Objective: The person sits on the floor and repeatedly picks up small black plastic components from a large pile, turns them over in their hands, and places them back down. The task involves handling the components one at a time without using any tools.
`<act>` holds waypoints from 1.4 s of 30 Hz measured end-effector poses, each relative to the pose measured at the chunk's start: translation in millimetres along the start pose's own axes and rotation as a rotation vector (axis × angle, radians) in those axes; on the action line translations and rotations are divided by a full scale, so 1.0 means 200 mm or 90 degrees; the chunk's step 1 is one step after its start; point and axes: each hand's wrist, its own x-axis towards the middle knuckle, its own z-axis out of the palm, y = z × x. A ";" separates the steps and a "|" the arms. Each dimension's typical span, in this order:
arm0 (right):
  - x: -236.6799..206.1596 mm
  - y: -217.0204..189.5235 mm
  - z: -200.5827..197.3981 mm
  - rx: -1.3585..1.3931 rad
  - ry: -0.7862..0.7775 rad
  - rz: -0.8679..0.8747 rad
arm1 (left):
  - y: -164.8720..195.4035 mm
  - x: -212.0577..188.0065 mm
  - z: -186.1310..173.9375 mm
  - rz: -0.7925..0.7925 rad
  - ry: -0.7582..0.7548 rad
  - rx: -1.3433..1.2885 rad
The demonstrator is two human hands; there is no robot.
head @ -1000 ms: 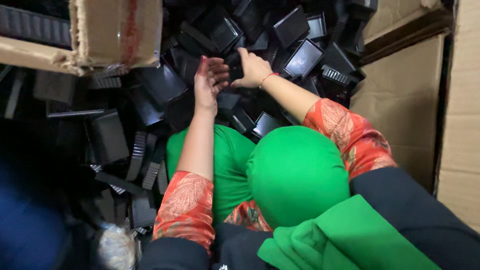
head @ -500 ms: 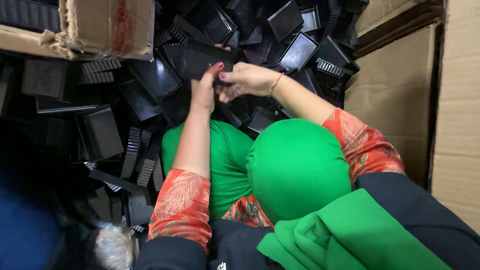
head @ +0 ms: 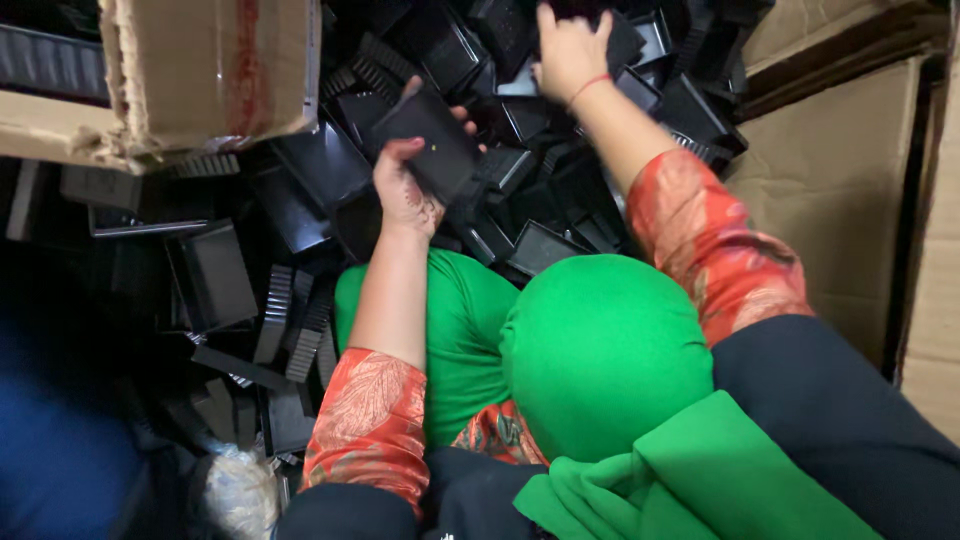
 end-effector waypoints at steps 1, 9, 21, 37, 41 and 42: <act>-0.01 -0.03 0.00 -0.016 -0.018 0.006 | 0.00 0.00 -0.01 -0.008 -0.001 -0.033; -0.10 -0.09 -0.18 0.573 -0.112 0.140 | -0.08 0.08 -0.23 0.035 0.028 0.033; -0.25 -0.42 -0.25 0.865 -0.095 0.145 | -0.03 0.01 -0.04 -0.069 0.009 0.220; -0.31 -0.32 -0.26 0.906 -0.062 -0.044 | -0.07 0.07 -0.06 -0.015 0.091 0.305; -0.32 -0.32 -0.26 0.920 -0.160 -0.017 | -0.07 0.06 -0.04 -0.035 0.083 0.289; -0.32 -0.32 -0.26 0.964 -0.191 0.015 | -0.07 0.06 -0.04 -0.039 0.079 0.295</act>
